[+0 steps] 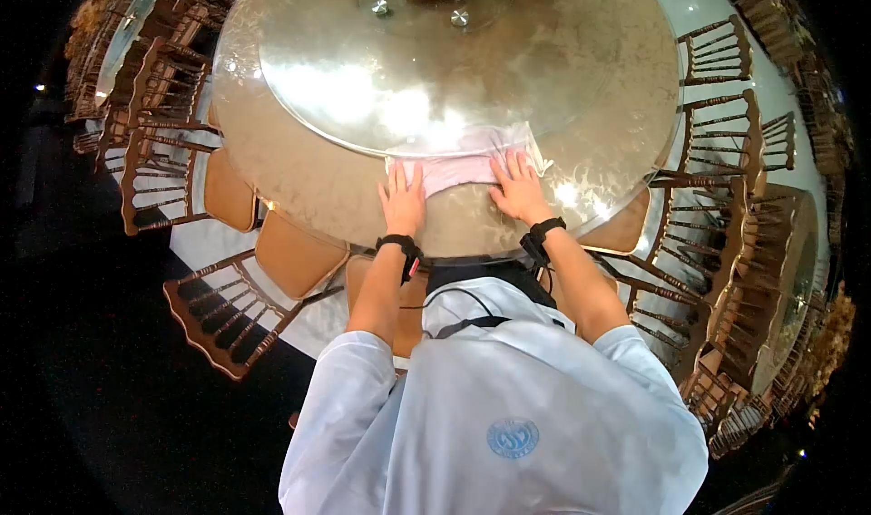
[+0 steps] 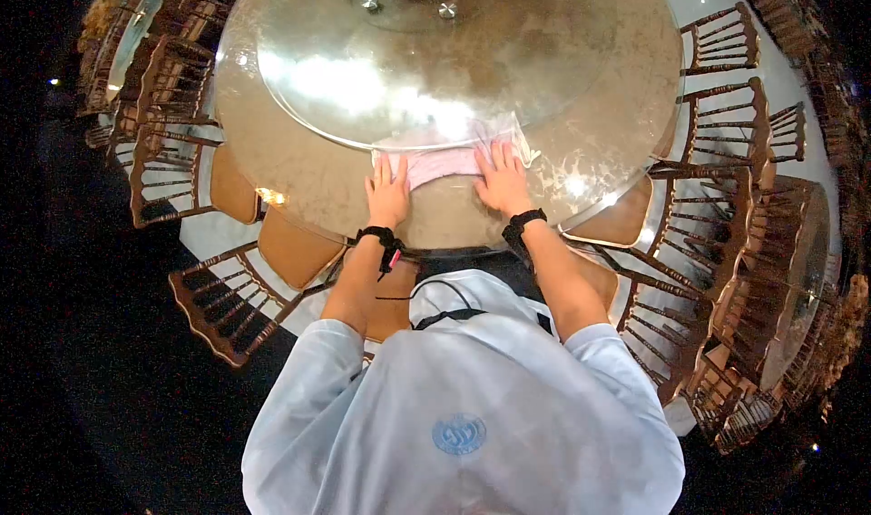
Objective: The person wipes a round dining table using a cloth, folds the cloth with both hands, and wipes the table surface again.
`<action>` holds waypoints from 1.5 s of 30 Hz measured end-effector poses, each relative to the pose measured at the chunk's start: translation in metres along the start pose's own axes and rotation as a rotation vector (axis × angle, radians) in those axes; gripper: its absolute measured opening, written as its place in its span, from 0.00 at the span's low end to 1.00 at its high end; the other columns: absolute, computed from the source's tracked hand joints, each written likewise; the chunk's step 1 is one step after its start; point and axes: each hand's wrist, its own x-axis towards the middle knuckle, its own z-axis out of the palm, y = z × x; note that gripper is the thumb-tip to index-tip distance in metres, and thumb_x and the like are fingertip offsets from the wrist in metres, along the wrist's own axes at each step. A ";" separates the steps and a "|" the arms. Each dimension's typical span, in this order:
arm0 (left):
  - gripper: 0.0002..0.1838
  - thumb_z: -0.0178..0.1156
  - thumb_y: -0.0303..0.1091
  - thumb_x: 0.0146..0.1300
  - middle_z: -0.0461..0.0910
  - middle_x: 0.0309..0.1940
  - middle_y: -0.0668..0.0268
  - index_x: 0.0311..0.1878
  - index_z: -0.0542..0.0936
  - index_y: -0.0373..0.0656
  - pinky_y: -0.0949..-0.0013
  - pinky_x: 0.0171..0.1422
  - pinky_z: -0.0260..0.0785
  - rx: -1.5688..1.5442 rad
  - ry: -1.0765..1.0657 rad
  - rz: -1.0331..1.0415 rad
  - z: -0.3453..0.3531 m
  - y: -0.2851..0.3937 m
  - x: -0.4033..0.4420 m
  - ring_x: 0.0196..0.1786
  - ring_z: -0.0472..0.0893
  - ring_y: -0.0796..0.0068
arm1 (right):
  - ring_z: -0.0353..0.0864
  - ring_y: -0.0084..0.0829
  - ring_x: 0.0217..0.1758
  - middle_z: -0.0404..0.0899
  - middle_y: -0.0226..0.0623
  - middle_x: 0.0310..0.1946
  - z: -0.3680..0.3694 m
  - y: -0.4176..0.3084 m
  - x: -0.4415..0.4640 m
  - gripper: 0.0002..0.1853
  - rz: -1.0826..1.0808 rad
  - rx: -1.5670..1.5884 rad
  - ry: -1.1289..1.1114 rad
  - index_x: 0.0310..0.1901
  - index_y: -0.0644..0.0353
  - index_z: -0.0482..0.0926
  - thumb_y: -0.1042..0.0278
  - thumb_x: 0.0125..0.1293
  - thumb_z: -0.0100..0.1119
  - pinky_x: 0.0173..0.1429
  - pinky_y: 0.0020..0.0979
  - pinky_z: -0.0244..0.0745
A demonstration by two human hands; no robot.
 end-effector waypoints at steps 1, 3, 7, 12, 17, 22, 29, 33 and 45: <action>0.29 0.49 0.41 0.65 0.50 0.71 0.56 0.70 0.58 0.61 0.43 0.71 0.42 -0.003 0.024 -0.009 0.004 0.001 -0.012 0.74 0.48 0.59 | 0.47 0.50 0.73 0.51 0.48 0.70 0.003 0.000 -0.006 0.33 -0.027 0.007 0.031 0.68 0.45 0.60 0.49 0.60 0.49 0.72 0.48 0.45; 0.29 0.48 0.42 0.66 0.48 0.72 0.54 0.71 0.56 0.60 0.43 0.71 0.42 -0.007 0.011 -0.012 0.009 0.000 -0.040 0.74 0.47 0.57 | 0.47 0.50 0.73 0.51 0.48 0.70 0.007 -0.001 -0.023 0.32 -0.051 0.021 0.009 0.67 0.45 0.61 0.49 0.60 0.50 0.72 0.48 0.45; 0.29 0.47 0.42 0.66 0.48 0.72 0.53 0.71 0.56 0.57 0.43 0.72 0.40 -0.021 0.037 0.015 0.013 -0.003 -0.081 0.74 0.46 0.55 | 0.49 0.50 0.72 0.52 0.47 0.70 0.011 -0.004 -0.048 0.31 -0.113 0.018 -0.017 0.65 0.46 0.65 0.50 0.59 0.51 0.71 0.50 0.46; 0.29 0.45 0.44 0.67 0.49 0.71 0.54 0.71 0.57 0.56 0.43 0.72 0.39 -0.014 0.013 0.008 0.013 -0.007 -0.091 0.74 0.46 0.56 | 0.46 0.48 0.74 0.52 0.45 0.70 0.017 -0.006 -0.056 0.33 -0.146 0.008 -0.020 0.66 0.45 0.64 0.48 0.57 0.54 0.71 0.50 0.46; 0.28 0.46 0.45 0.64 0.53 0.70 0.55 0.69 0.61 0.56 0.45 0.73 0.36 0.028 0.152 0.067 0.019 -0.012 -0.082 0.73 0.50 0.58 | 0.44 0.51 0.74 0.49 0.49 0.71 0.023 -0.014 -0.055 0.37 -0.108 -0.024 0.013 0.67 0.46 0.61 0.44 0.56 0.53 0.71 0.52 0.42; 0.30 0.41 0.48 0.67 0.49 0.72 0.57 0.71 0.55 0.57 0.43 0.73 0.33 0.090 0.029 0.064 0.011 -0.028 -0.074 0.74 0.47 0.60 | 0.44 0.53 0.74 0.49 0.51 0.70 0.025 -0.026 -0.046 0.37 -0.084 0.018 -0.002 0.67 0.48 0.61 0.43 0.57 0.52 0.71 0.53 0.42; 0.29 0.41 0.47 0.67 0.50 0.72 0.61 0.71 0.56 0.59 0.40 0.72 0.32 0.122 0.037 -0.001 0.001 -0.063 -0.061 0.73 0.51 0.63 | 0.49 0.57 0.71 0.51 0.56 0.68 0.002 -0.059 -0.042 0.35 -0.053 -0.056 -0.142 0.66 0.47 0.62 0.47 0.57 0.54 0.69 0.57 0.45; 0.28 0.42 0.46 0.66 0.53 0.71 0.60 0.70 0.58 0.60 0.39 0.71 0.35 0.116 0.121 -0.012 0.000 -0.074 -0.063 0.72 0.54 0.62 | 0.52 0.59 0.69 0.52 0.58 0.68 -0.002 -0.081 -0.048 0.33 0.039 -0.080 -0.156 0.65 0.45 0.63 0.48 0.57 0.55 0.69 0.59 0.44; 0.29 0.43 0.46 0.66 0.50 0.72 0.58 0.71 0.57 0.55 0.38 0.71 0.37 0.196 0.070 -0.153 -0.018 -0.132 -0.072 0.73 0.52 0.62 | 0.46 0.55 0.72 0.50 0.54 0.69 0.027 -0.104 0.020 0.33 -0.399 0.050 0.043 0.65 0.42 0.66 0.44 0.56 0.53 0.73 0.48 0.42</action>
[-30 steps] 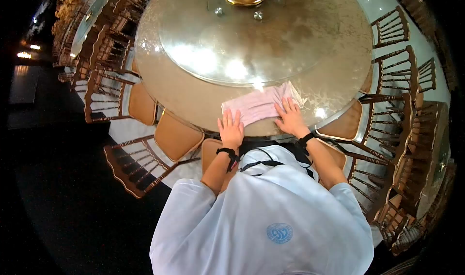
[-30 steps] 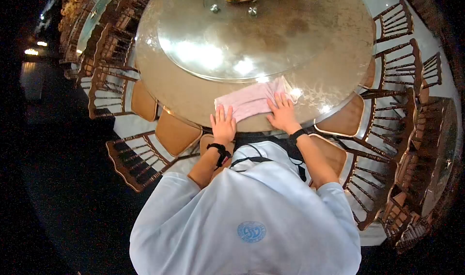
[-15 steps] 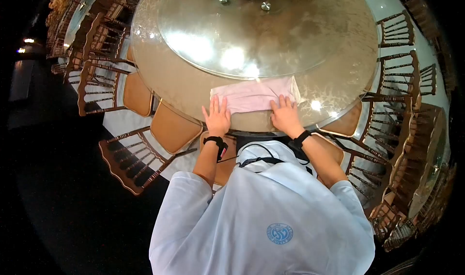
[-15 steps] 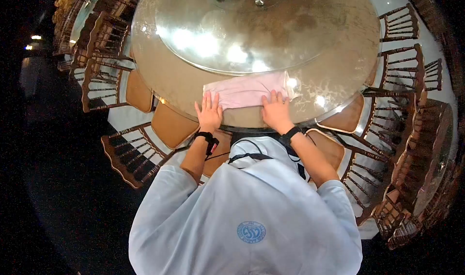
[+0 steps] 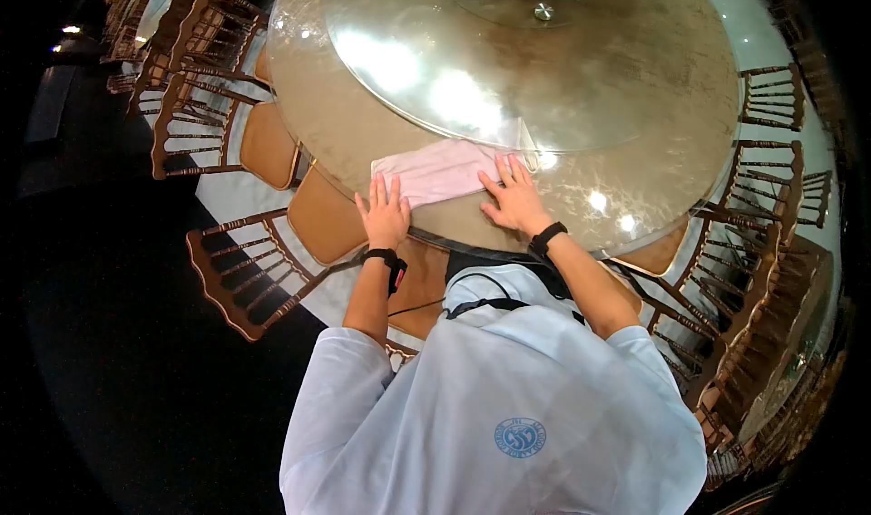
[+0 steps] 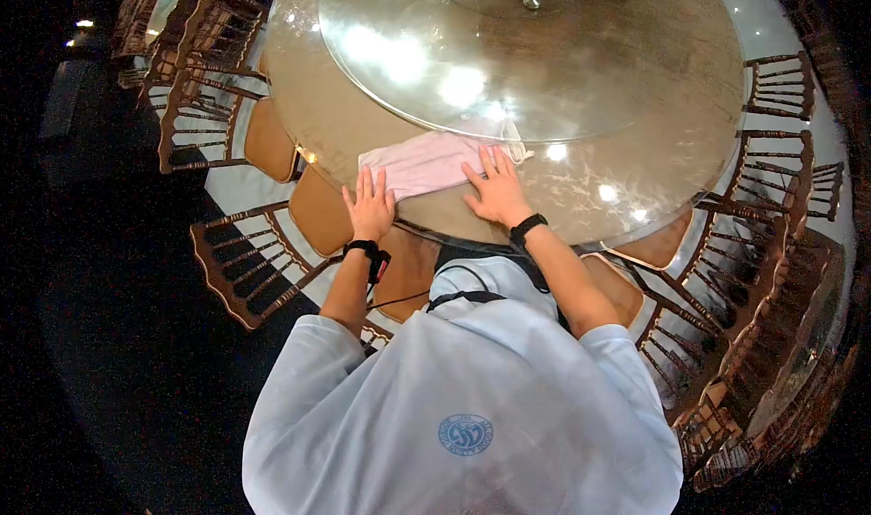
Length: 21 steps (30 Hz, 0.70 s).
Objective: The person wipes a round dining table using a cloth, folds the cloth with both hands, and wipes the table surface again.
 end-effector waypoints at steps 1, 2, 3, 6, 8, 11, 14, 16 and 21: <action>0.29 0.43 0.46 0.66 0.50 0.72 0.58 0.71 0.57 0.55 0.38 0.71 0.37 0.004 -0.009 -0.003 0.001 -0.002 0.003 0.73 0.52 0.62 | 0.46 0.55 0.72 0.50 0.53 0.69 0.000 -0.002 0.008 0.33 -0.010 0.011 0.002 0.65 0.42 0.66 0.44 0.56 0.53 0.73 0.47 0.42; 0.29 0.43 0.46 0.66 0.50 0.72 0.56 0.71 0.56 0.54 0.38 0.71 0.38 -0.014 0.006 -0.030 0.003 -0.002 0.006 0.73 0.52 0.61 | 0.46 0.55 0.72 0.51 0.52 0.69 0.000 -0.004 0.015 0.33 -0.019 0.022 0.001 0.65 0.42 0.66 0.44 0.56 0.53 0.73 0.47 0.41; 0.30 0.43 0.46 0.66 0.50 0.71 0.55 0.71 0.56 0.53 0.38 0.70 0.38 -0.034 0.022 -0.058 0.004 -0.002 0.011 0.73 0.51 0.59 | 0.46 0.55 0.72 0.51 0.52 0.69 -0.001 -0.006 0.023 0.33 -0.019 0.027 -0.010 0.65 0.42 0.66 0.44 0.56 0.53 0.73 0.47 0.41; 0.31 0.43 0.46 0.66 0.50 0.71 0.52 0.71 0.55 0.51 0.38 0.70 0.41 -0.029 0.018 -0.111 0.007 -0.005 0.026 0.73 0.50 0.57 | 0.45 0.54 0.73 0.51 0.51 0.69 -0.004 -0.013 0.046 0.35 -0.017 0.032 -0.093 0.66 0.43 0.63 0.42 0.57 0.52 0.74 0.46 0.39; 0.31 0.43 0.46 0.66 0.49 0.71 0.52 0.71 0.55 0.50 0.38 0.69 0.42 -0.044 0.008 -0.137 0.005 -0.008 0.038 0.73 0.50 0.57 | 0.45 0.53 0.73 0.50 0.50 0.70 -0.004 -0.020 0.060 0.35 -0.019 0.012 -0.094 0.67 0.43 0.61 0.42 0.58 0.51 0.74 0.46 0.39; 0.31 0.46 0.44 0.63 0.52 0.70 0.51 0.70 0.58 0.50 0.38 0.69 0.44 -0.085 0.057 -0.164 0.009 -0.013 0.053 0.73 0.52 0.55 | 0.44 0.51 0.74 0.49 0.50 0.70 0.001 -0.029 0.080 0.36 -0.022 -0.023 -0.081 0.68 0.43 0.59 0.41 0.59 0.49 0.74 0.45 0.38; 0.31 0.45 0.44 0.63 0.52 0.71 0.51 0.70 0.57 0.50 0.38 0.69 0.44 -0.057 0.015 -0.180 0.006 -0.018 0.067 0.73 0.51 0.55 | 0.42 0.49 0.74 0.47 0.48 0.71 0.001 -0.037 0.096 0.37 0.000 -0.026 -0.119 0.69 0.43 0.57 0.40 0.59 0.48 0.75 0.43 0.36; 0.32 0.45 0.45 0.63 0.51 0.71 0.50 0.70 0.57 0.50 0.39 0.70 0.43 -0.080 0.022 -0.191 0.006 -0.021 0.074 0.73 0.50 0.55 | 0.40 0.47 0.75 0.45 0.46 0.72 0.003 -0.038 0.104 0.37 0.022 -0.021 -0.163 0.69 0.42 0.57 0.39 0.59 0.47 0.75 0.43 0.35; 0.31 0.47 0.42 0.62 0.53 0.69 0.48 0.69 0.59 0.46 0.44 0.70 0.44 -0.136 0.024 -0.224 0.004 -0.022 0.089 0.73 0.50 0.53 | 0.38 0.46 0.76 0.45 0.46 0.72 0.005 -0.037 0.113 0.38 -0.003 -0.045 -0.199 0.70 0.44 0.54 0.37 0.61 0.44 0.75 0.42 0.32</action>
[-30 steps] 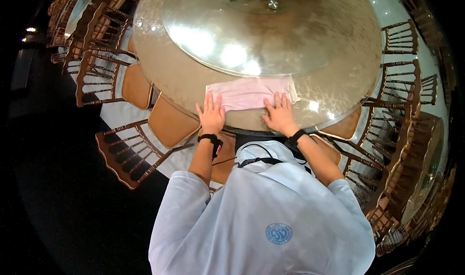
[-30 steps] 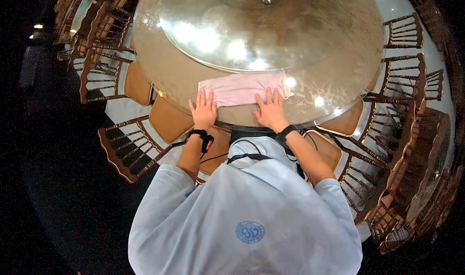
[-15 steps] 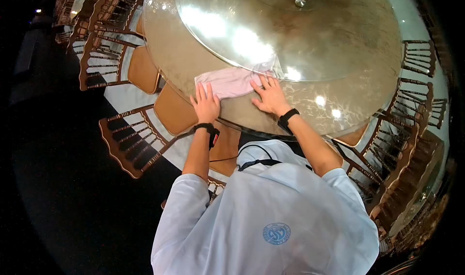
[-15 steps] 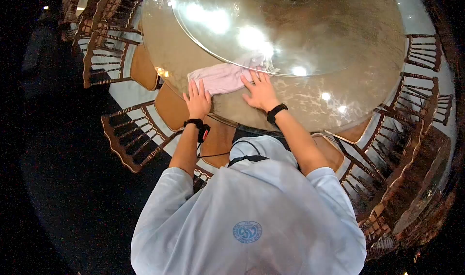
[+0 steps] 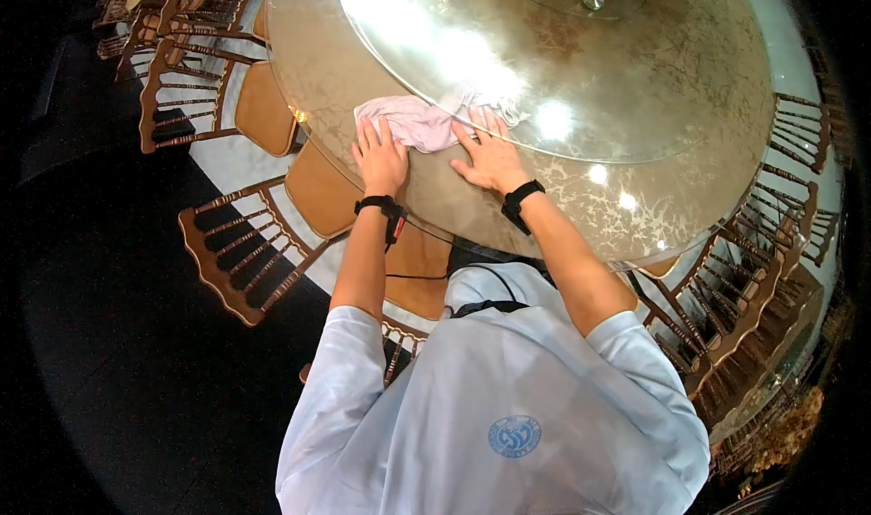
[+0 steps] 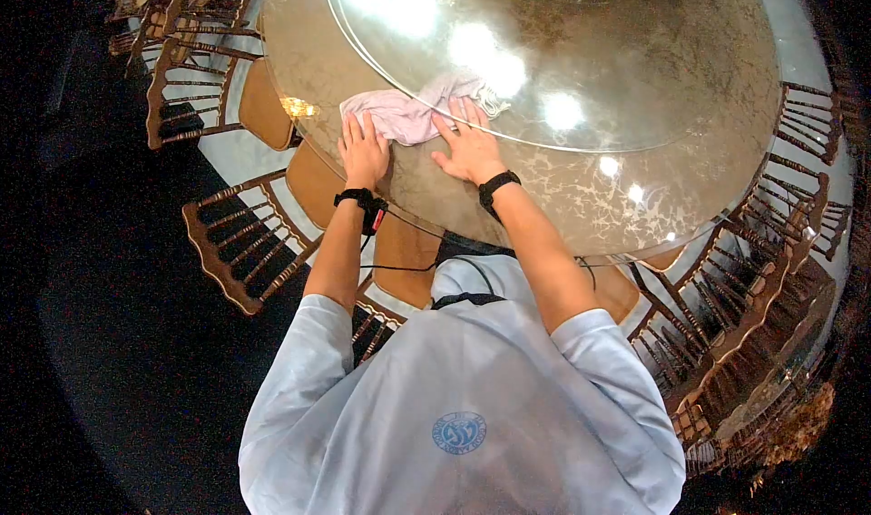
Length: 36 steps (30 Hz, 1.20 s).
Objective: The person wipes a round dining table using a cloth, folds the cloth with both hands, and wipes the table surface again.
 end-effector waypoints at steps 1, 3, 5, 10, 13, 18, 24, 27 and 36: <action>0.31 0.48 0.41 0.61 0.54 0.69 0.47 0.68 0.60 0.45 0.45 0.70 0.45 -0.048 0.010 -0.001 -0.001 0.000 0.001 0.72 0.50 0.52 | 0.38 0.46 0.76 0.45 0.46 0.72 0.000 -0.001 -0.001 0.38 0.000 0.000 0.001 0.70 0.44 0.54 0.37 0.61 0.44 0.75 0.42 0.32; 0.31 0.49 0.40 0.61 0.54 0.68 0.46 0.68 0.60 0.43 0.47 0.70 0.47 -0.056 0.047 0.016 0.001 0.002 0.001 0.71 0.51 0.49 | 0.37 0.46 0.76 0.44 0.46 0.72 -0.001 0.000 -0.006 0.39 -0.013 -0.036 -0.001 0.71 0.45 0.52 0.37 0.61 0.43 0.75 0.43 0.31; 0.31 0.50 0.38 0.61 0.53 0.68 0.44 0.67 0.59 0.42 0.48 0.69 0.50 -0.067 0.090 0.034 0.005 0.005 -0.001 0.71 0.53 0.47 | 0.39 0.48 0.75 0.45 0.49 0.71 0.003 0.001 -0.015 0.39 -0.028 -0.024 0.013 0.70 0.46 0.53 0.37 0.60 0.44 0.75 0.43 0.32; 0.31 0.52 0.34 0.58 0.56 0.66 0.42 0.66 0.61 0.37 0.49 0.68 0.50 -0.124 0.144 0.058 0.006 0.019 -0.020 0.70 0.54 0.45 | 0.36 0.46 0.76 0.41 0.47 0.73 -0.002 -0.001 -0.045 0.40 -0.031 -0.040 -0.116 0.71 0.46 0.52 0.36 0.59 0.44 0.75 0.43 0.30; 0.31 0.52 0.34 0.58 0.56 0.66 0.42 0.66 0.61 0.37 0.49 0.67 0.51 -0.098 0.145 0.108 0.005 0.027 -0.037 0.69 0.54 0.43 | 0.36 0.46 0.76 0.40 0.46 0.73 -0.001 0.010 -0.061 0.40 -0.047 -0.009 -0.124 0.70 0.44 0.54 0.37 0.58 0.46 0.75 0.42 0.29; 0.31 0.51 0.35 0.58 0.57 0.65 0.42 0.66 0.61 0.37 0.48 0.66 0.52 -0.077 0.133 0.151 0.012 0.048 -0.062 0.69 0.55 0.44 | 0.33 0.41 0.77 0.38 0.40 0.74 -0.008 0.044 -0.095 0.36 0.025 0.081 -0.297 0.70 0.35 0.54 0.34 0.61 0.41 0.75 0.41 0.27; 0.31 0.53 0.36 0.57 0.58 0.65 0.44 0.65 0.63 0.38 0.47 0.66 0.51 -0.083 0.113 0.243 0.015 0.102 -0.090 0.69 0.56 0.45 | 0.35 0.40 0.77 0.37 0.35 0.74 -0.008 0.107 -0.167 0.33 0.168 0.118 -0.216 0.70 0.33 0.54 0.37 0.63 0.40 0.75 0.41 0.28; 0.30 0.55 0.36 0.55 0.60 0.65 0.46 0.63 0.66 0.40 0.45 0.64 0.53 -0.131 0.076 0.366 0.019 0.139 -0.104 0.67 0.59 0.47 | 0.39 0.43 0.76 0.40 0.36 0.74 -0.009 0.141 -0.202 0.30 0.308 0.048 -0.193 0.69 0.31 0.56 0.41 0.65 0.40 0.74 0.46 0.35; 0.13 0.54 0.34 0.56 0.71 0.54 0.52 0.45 0.74 0.43 0.55 0.56 0.61 -0.116 0.054 0.598 0.020 0.196 -0.135 0.60 0.68 0.55 | 0.50 0.47 0.72 0.51 0.41 0.70 -0.022 0.170 -0.279 0.33 0.308 -0.057 0.013 0.64 0.37 0.65 0.55 0.54 0.58 0.73 0.48 0.43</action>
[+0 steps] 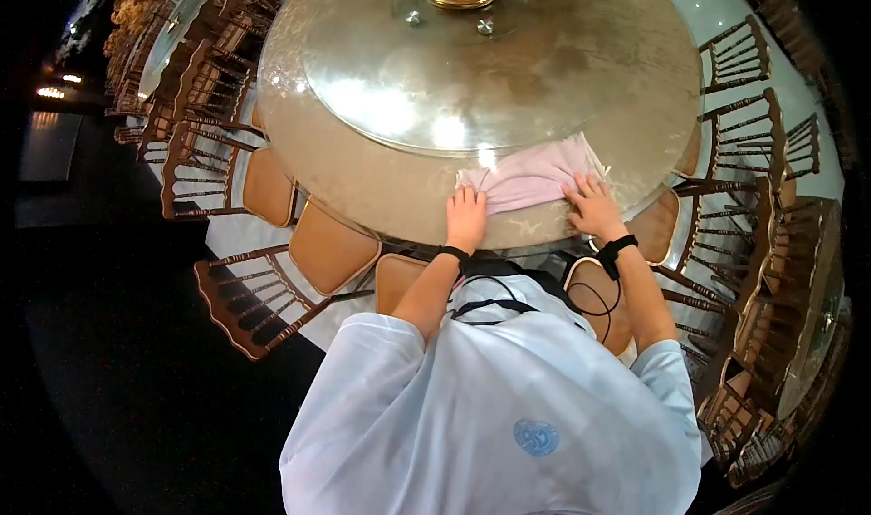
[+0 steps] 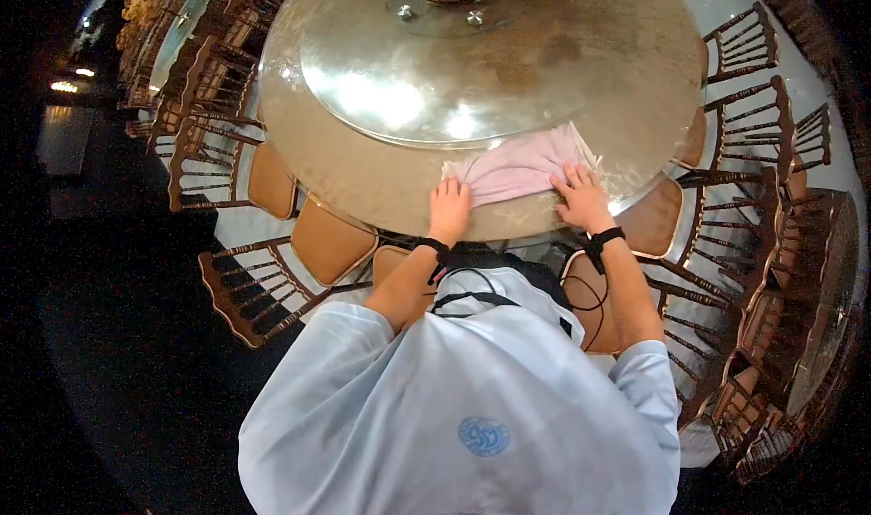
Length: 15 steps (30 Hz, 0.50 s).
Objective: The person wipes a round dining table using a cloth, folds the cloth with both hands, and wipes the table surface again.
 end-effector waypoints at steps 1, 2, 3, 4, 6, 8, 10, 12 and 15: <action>0.11 0.53 0.33 0.56 0.72 0.51 0.54 0.43 0.74 0.45 0.55 0.55 0.61 0.044 0.013 0.030 -0.008 -0.002 -0.002 0.58 0.69 0.57 | 0.57 0.50 0.68 0.59 0.47 0.66 0.009 -0.006 -0.001 0.31 -0.030 -0.012 0.140 0.60 0.45 0.70 0.54 0.52 0.60 0.71 0.48 0.48; 0.09 0.53 0.33 0.55 0.73 0.49 0.57 0.41 0.74 0.46 0.56 0.54 0.62 0.088 0.028 0.061 -0.013 -0.006 -0.004 0.56 0.70 0.60 | 0.57 0.50 0.68 0.59 0.47 0.66 0.013 -0.012 0.001 0.31 -0.025 -0.014 0.143 0.60 0.45 0.70 0.54 0.52 0.60 0.71 0.48 0.48; 0.09 0.53 0.33 0.55 0.73 0.49 0.57 0.41 0.74 0.46 0.56 0.54 0.62 0.087 0.032 0.067 -0.015 -0.011 -0.007 0.56 0.70 0.60 | 0.61 0.51 0.66 0.62 0.49 0.64 0.012 -0.022 0.003 0.30 0.001 0.001 0.147 0.59 0.49 0.71 0.54 0.52 0.60 0.69 0.48 0.51; 0.09 0.53 0.32 0.56 0.73 0.48 0.59 0.41 0.74 0.47 0.56 0.54 0.61 0.083 -0.006 0.064 -0.016 -0.018 -0.011 0.56 0.71 0.61 | 0.64 0.52 0.63 0.65 0.51 0.61 0.012 -0.031 0.006 0.29 0.027 0.017 0.153 0.57 0.52 0.72 0.54 0.52 0.60 0.68 0.48 0.54; 0.10 0.53 0.32 0.56 0.74 0.48 0.61 0.41 0.75 0.47 0.56 0.54 0.61 0.086 -0.035 0.073 -0.017 -0.036 -0.018 0.56 0.71 0.63 | 0.70 0.50 0.55 0.72 0.51 0.53 0.012 -0.047 0.015 0.26 -0.004 0.017 0.236 0.52 0.57 0.73 0.56 0.52 0.59 0.59 0.48 0.62; 0.10 0.52 0.32 0.56 0.74 0.47 0.65 0.42 0.75 0.49 0.54 0.55 0.61 0.135 0.061 0.032 -0.014 -0.058 -0.028 0.55 0.72 0.65 | 0.72 0.47 0.48 0.73 0.47 0.46 0.005 -0.066 0.021 0.20 0.059 0.106 0.133 0.48 0.58 0.74 0.61 0.53 0.56 0.51 0.46 0.67; 0.11 0.54 0.30 0.54 0.73 0.48 0.66 0.42 0.75 0.48 0.52 0.55 0.61 0.156 0.048 -0.005 -0.024 -0.079 -0.033 0.54 0.72 0.65 | 0.73 0.46 0.46 0.73 0.48 0.44 0.017 -0.076 0.030 0.19 0.022 0.129 0.173 0.48 0.58 0.74 0.64 0.53 0.55 0.47 0.46 0.68; 0.13 0.56 0.27 0.52 0.73 0.49 0.66 0.43 0.74 0.48 0.51 0.56 0.60 0.174 0.030 -0.054 -0.031 -0.095 -0.040 0.53 0.72 0.65 | 0.73 0.45 0.50 0.74 0.48 0.45 0.030 -0.086 0.040 0.18 -0.064 0.156 0.169 0.46 0.59 0.74 0.64 0.52 0.56 0.47 0.47 0.68; 0.10 0.52 0.31 0.57 0.73 0.46 0.67 0.43 0.75 0.50 0.49 0.55 0.61 0.150 -0.027 -0.189 -0.034 -0.105 -0.042 0.52 0.73 0.65 | 0.66 0.47 0.56 0.69 0.51 0.50 0.039 -0.112 0.040 0.22 -0.092 0.087 0.297 0.50 0.64 0.72 0.65 0.52 0.57 0.52 0.46 0.66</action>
